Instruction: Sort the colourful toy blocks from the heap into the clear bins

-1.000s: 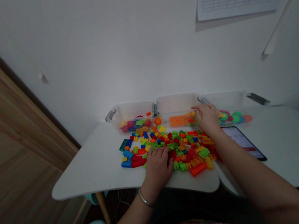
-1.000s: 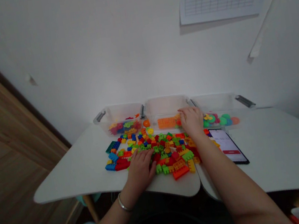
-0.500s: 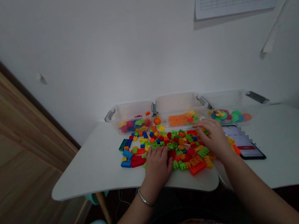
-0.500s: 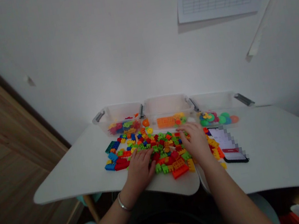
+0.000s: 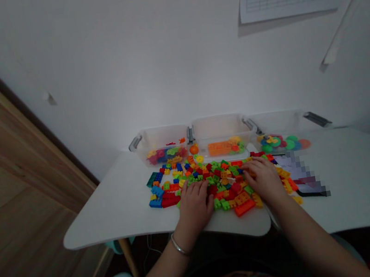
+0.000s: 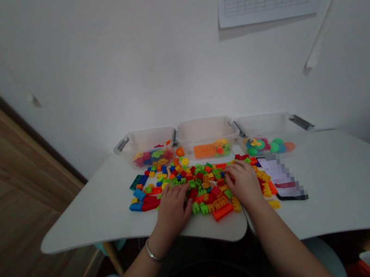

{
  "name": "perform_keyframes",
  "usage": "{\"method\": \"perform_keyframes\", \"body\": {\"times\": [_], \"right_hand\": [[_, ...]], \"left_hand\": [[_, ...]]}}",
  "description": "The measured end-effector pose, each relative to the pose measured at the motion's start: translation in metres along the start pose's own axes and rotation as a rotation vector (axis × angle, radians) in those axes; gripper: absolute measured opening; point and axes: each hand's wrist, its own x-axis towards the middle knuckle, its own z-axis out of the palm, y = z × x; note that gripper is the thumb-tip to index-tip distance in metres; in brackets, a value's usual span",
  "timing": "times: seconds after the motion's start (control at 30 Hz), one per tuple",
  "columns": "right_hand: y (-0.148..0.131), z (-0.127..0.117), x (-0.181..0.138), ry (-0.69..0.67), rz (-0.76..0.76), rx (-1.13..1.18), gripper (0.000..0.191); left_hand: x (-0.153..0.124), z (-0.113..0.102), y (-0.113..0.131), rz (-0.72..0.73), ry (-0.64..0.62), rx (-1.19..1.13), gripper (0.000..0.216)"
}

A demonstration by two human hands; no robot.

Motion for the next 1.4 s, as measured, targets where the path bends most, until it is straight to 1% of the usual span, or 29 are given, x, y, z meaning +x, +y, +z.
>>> {"method": "perform_keyframes", "body": {"times": [0.37,0.5,0.6,0.8,1.1,1.27,1.4], "right_hand": [[0.001,0.012,0.000,-0.078,0.050,-0.108,0.033],[0.002,0.012,0.001,-0.112,0.045,-0.101,0.028],[0.001,0.012,0.002,-0.108,0.053,-0.095,0.025],[0.002,0.013,0.002,-0.051,0.034,-0.048,0.021],[0.006,0.014,0.001,0.003,0.006,0.031,0.020],[0.009,0.014,0.000,0.129,0.052,0.118,0.025],[0.006,0.009,0.001,0.249,0.153,0.276,0.028]], "left_hand": [[0.000,0.001,0.000,-0.008,-0.009,-0.015,0.035],[0.000,0.001,-0.001,-0.008,-0.010,-0.013,0.034],[0.000,0.002,-0.001,-0.017,-0.024,-0.002,0.035],[0.000,0.002,-0.001,-0.018,-0.030,0.004,0.035],[0.000,0.001,-0.001,-0.016,-0.024,0.000,0.035],[0.000,0.001,-0.001,-0.013,-0.013,-0.009,0.035],[0.000,0.001,-0.001,-0.010,-0.004,-0.015,0.034]]}}
